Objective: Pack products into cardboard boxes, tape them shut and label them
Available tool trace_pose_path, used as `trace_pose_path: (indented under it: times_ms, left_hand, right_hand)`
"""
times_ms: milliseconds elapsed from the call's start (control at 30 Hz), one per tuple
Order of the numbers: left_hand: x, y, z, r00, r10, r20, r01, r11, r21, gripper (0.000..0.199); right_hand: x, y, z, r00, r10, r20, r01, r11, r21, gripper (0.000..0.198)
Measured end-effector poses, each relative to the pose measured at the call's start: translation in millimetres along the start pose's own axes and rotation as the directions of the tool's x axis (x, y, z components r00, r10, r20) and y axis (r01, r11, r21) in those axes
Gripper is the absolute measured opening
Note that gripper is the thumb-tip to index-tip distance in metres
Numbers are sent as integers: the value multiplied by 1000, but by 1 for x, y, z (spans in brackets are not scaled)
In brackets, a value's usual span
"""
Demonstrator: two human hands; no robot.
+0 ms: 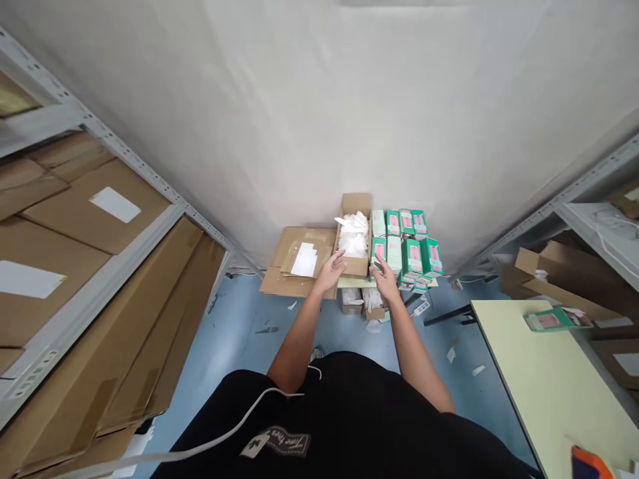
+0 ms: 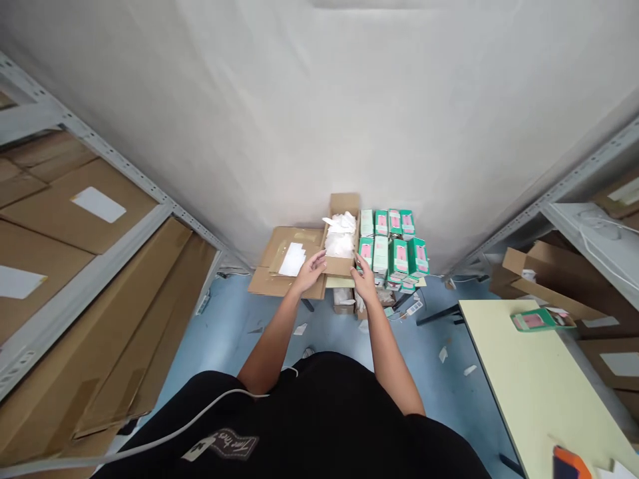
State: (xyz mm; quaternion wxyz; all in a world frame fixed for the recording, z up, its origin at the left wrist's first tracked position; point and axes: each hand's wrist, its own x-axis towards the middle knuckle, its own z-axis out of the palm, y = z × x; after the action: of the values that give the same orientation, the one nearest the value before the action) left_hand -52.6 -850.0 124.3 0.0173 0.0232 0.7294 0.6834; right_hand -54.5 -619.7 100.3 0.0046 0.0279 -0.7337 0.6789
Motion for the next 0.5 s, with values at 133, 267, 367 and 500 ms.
trace_pose_path:
  times_ms: [133,267,367,500]
  left_hand:
    - [8,-37,-82,995,-31,-92,30,999,-16,59]
    - [21,-88,-151,962,-175,-211,175,984,-17,56]
    - [32,-125,-191,912,-299,-280,314,949,13,58]
    - [48,-163,-233,894,-319,-315,385,907,174,62]
  right_hand:
    - [20,14,91,998,6,59,-3,998,-59,72]
    - [31,49,167,992,43,118,-20,982,-186,69]
    - [40,79,212,981,98,167,-33,933,-358,68]
    - [60,115,251,921,296,252,-89,792,-604,72]
